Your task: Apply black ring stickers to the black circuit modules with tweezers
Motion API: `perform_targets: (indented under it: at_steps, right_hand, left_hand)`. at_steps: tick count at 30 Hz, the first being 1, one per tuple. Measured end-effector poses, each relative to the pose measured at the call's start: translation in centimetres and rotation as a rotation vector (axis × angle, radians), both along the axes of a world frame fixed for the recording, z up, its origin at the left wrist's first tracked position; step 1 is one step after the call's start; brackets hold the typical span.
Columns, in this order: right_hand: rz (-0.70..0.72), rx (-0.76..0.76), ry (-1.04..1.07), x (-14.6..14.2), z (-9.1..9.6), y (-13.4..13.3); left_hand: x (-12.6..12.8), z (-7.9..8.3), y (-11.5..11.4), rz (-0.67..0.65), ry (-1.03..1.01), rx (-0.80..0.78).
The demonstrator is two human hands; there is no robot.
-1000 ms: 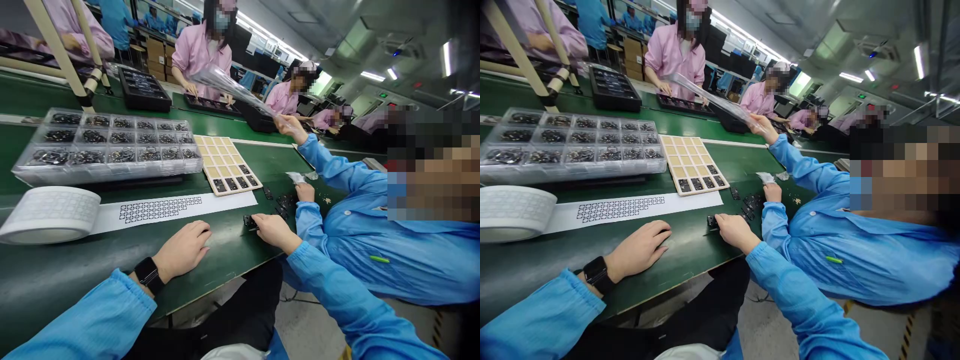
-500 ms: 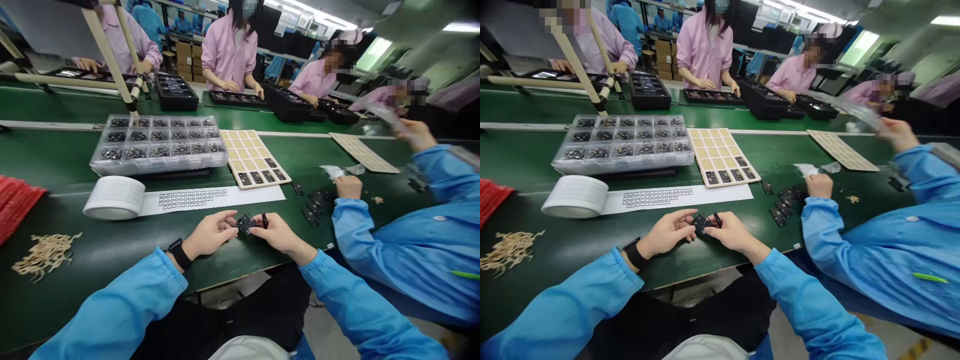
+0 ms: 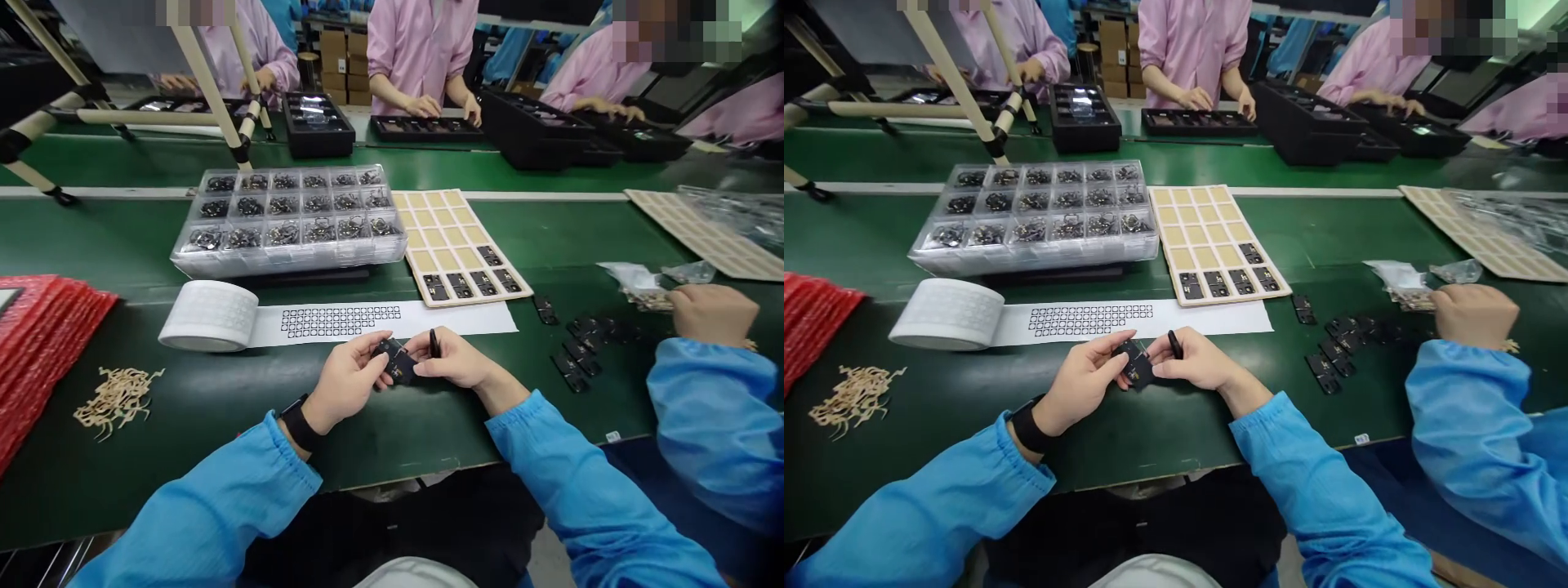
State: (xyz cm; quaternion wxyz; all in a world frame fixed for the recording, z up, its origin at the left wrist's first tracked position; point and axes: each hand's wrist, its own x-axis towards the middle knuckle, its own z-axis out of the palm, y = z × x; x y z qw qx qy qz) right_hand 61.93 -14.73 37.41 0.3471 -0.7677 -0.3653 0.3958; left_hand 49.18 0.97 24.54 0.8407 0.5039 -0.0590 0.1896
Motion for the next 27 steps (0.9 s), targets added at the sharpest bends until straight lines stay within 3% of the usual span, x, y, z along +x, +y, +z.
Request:
perform_targets:
  at_steps: [5, 13, 27]
  right_hand:
    - [-0.051, 0.0, 0.015, -1.8, 0.4, -0.4]
    - [-0.139, -0.017, -0.076, -3.0, 0.7, -0.2]
    - [-0.197, 0.008, -0.141, -3.3, 0.5, -0.4]
  left_hand:
    - [-1.3, 0.9, 0.6, -0.004, 0.01, 0.059]
    - [-1.6, 1.0, -0.1, -0.213, 0.008, 0.041]
    - [-2.0, 1.3, 0.3, -0.269, 0.018, -0.057]
